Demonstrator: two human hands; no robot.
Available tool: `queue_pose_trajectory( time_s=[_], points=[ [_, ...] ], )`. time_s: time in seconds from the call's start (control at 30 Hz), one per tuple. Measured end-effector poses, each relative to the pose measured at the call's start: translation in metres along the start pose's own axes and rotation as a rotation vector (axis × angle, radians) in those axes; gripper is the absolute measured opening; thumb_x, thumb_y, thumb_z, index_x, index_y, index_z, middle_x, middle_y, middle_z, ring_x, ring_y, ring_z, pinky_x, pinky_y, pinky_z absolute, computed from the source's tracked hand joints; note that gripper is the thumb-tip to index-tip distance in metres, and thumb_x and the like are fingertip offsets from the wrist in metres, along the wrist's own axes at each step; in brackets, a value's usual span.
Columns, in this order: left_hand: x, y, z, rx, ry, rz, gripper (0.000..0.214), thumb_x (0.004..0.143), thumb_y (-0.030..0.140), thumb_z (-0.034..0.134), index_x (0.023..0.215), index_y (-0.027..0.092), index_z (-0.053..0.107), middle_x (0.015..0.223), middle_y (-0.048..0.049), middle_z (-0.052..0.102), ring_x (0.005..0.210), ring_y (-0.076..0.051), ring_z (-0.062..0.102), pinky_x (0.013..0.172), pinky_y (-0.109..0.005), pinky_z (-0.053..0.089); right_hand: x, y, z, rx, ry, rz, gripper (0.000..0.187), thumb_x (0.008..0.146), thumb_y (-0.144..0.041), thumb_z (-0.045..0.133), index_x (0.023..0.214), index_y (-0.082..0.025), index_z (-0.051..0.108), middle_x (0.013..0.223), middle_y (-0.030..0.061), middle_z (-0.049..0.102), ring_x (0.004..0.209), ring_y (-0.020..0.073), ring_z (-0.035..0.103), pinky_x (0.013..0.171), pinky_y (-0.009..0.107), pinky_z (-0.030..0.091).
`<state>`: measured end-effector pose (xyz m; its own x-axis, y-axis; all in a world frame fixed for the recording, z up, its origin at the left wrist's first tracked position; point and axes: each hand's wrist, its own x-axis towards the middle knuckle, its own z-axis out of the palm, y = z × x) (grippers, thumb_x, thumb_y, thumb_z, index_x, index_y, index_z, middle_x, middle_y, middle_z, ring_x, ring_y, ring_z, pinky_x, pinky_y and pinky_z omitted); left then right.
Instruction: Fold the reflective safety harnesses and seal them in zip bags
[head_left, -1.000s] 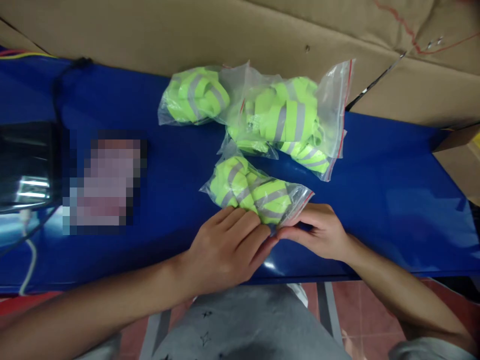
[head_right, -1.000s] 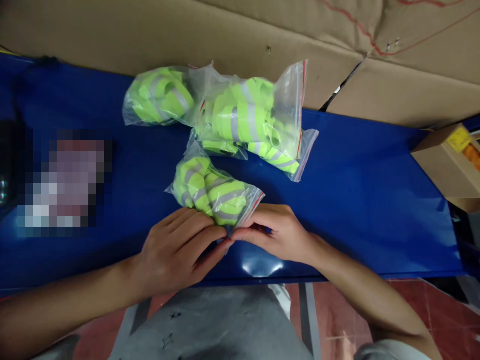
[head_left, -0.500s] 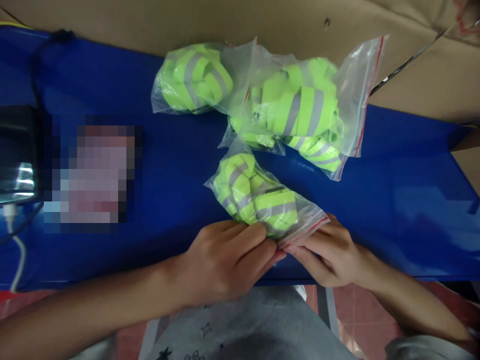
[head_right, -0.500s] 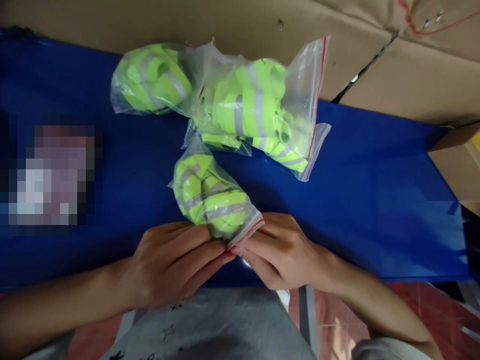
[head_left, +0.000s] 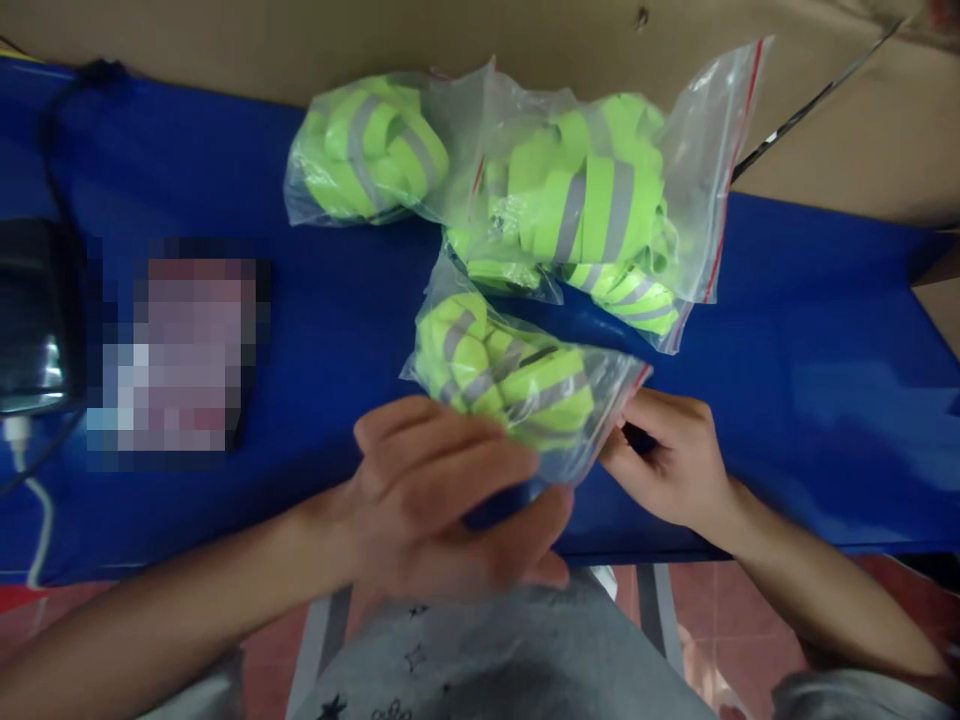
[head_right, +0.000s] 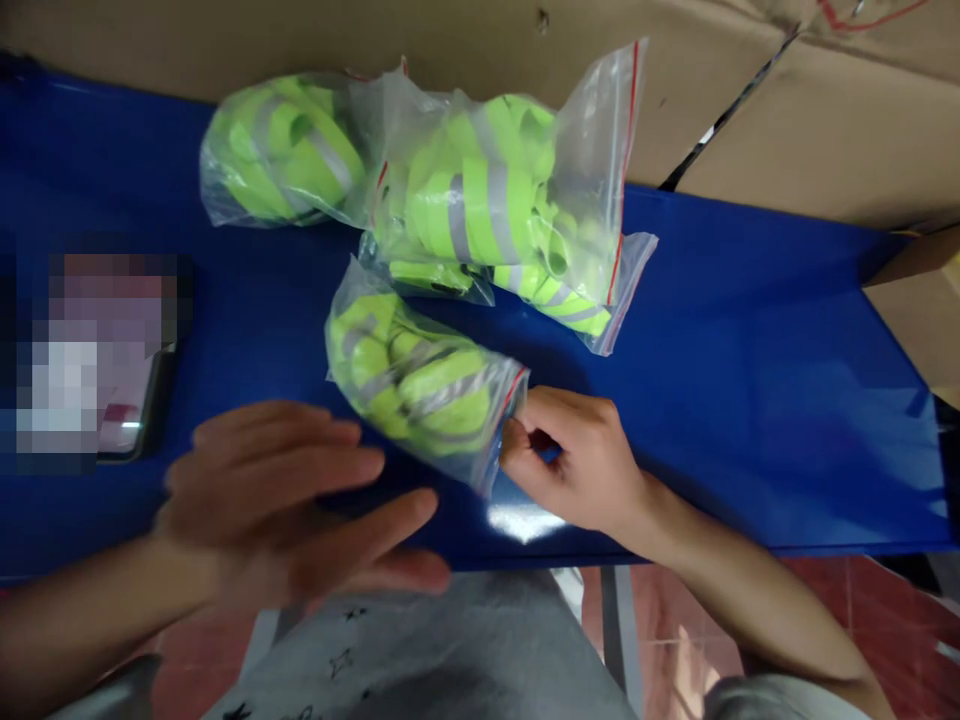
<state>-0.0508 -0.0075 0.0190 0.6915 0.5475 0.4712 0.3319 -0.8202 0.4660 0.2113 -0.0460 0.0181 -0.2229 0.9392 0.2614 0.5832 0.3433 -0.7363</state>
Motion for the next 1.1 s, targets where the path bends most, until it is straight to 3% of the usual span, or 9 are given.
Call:
queue_pose_trajectory(
  time_s=[0.03,0.13,0.3,0.47,0.57,0.67,0.8,0.9,1.1],
  points=[
    [0.004,-0.009,0.006,0.118,0.027,0.167,0.061,0.083,0.072,0.075,0.135,0.042,0.063,0.132,0.0002,0.067,0.126,-0.021,0.063,0.109,-0.034,0.047,0.0,0.003,0.0,0.014,-0.007,0.041,0.032,0.092,-0.012,0.061,0.066,-0.019,0.044,0.057,-0.0068,0.04,0.052,0.0046,0.036,0.05,0.021,0.03],
    [0.016,-0.035,0.018,0.278,-0.096,0.171,0.095,0.083,0.073,0.074,0.158,0.024,0.042,0.163,-0.0188,0.042,0.156,-0.039,0.036,0.126,-0.056,0.027,-0.001,0.012,0.0,0.102,-0.039,0.216,0.037,0.098,-0.021,0.063,0.064,-0.018,0.05,0.056,-0.0064,0.045,0.052,0.0049,0.042,0.05,0.021,0.032],
    [0.02,-0.048,0.017,0.316,-0.089,0.081,0.091,0.09,0.067,0.071,0.158,0.016,0.04,0.139,-0.0179,0.065,0.134,-0.036,0.058,0.115,-0.051,0.039,-0.003,0.017,-0.004,0.255,0.009,0.351,0.013,0.092,-0.03,0.077,0.098,-0.021,0.071,0.069,-0.0057,0.065,0.053,0.0063,0.053,0.049,0.019,0.041],
    [0.017,-0.038,0.021,0.365,-0.019,0.072,0.094,0.085,0.078,0.066,0.151,0.013,0.049,0.124,-0.0173,0.068,0.119,-0.037,0.063,0.107,-0.053,0.041,-0.005,0.016,-0.008,0.213,-0.015,0.191,0.033,0.089,-0.031,0.082,0.119,-0.024,0.07,0.077,-0.0058,0.062,0.056,0.0063,0.052,0.054,0.02,0.046],
    [0.017,-0.035,0.022,0.295,-0.11,0.026,0.091,0.087,0.073,0.069,0.153,0.014,0.047,0.129,-0.0184,0.065,0.132,-0.039,0.058,0.12,-0.061,0.031,-0.004,0.018,-0.009,0.104,-0.146,0.128,0.06,0.09,-0.038,0.081,0.145,-0.027,0.059,0.083,-0.005,0.065,0.053,0.0063,0.048,0.053,0.02,0.047],
    [0.019,-0.036,0.02,0.229,-0.238,0.025,0.1,0.085,0.067,0.076,0.159,0.012,0.038,0.143,-0.0231,0.057,0.145,-0.042,0.047,0.126,-0.063,0.027,-0.003,0.023,-0.006,-0.005,-0.274,0.125,0.084,0.09,-0.047,0.079,0.162,-0.029,0.04,0.091,-0.0024,0.073,0.06,0.0111,0.062,0.058,0.023,0.053],
    [0.019,-0.039,0.019,0.181,-0.273,0.112,0.102,0.087,0.06,0.077,0.164,0.013,0.029,0.15,-0.0227,0.053,0.143,-0.039,0.049,0.124,-0.06,0.033,0.0,0.026,0.001,-0.22,-0.27,0.001,0.074,0.093,-0.042,0.074,0.158,-0.026,0.043,0.112,0.0048,0.079,0.083,0.0213,0.077,0.067,0.028,0.057],
    [0.019,-0.041,0.021,0.136,-0.245,0.139,0.095,0.091,0.054,0.076,0.164,0.017,0.029,0.144,-0.0182,0.059,0.135,-0.034,0.056,0.123,-0.056,0.035,0.002,0.024,0.007,-0.42,-0.254,-0.111,0.061,0.094,-0.043,0.071,0.147,-0.019,0.054,0.112,0.0085,0.08,0.079,0.0248,0.077,0.06,0.03,0.052],
    [0.022,-0.036,0.022,0.159,-0.273,0.117,0.095,0.089,0.046,0.078,0.164,0.017,0.027,0.144,-0.0189,0.059,0.134,-0.035,0.056,0.119,-0.055,0.038,0.001,0.021,0.015,-0.56,-0.068,-0.251,0.033,0.101,-0.043,0.059,0.114,-0.017,0.074,0.072,0.0032,0.075,0.056,0.0193,0.067,0.056,0.031,0.043]
  ],
)
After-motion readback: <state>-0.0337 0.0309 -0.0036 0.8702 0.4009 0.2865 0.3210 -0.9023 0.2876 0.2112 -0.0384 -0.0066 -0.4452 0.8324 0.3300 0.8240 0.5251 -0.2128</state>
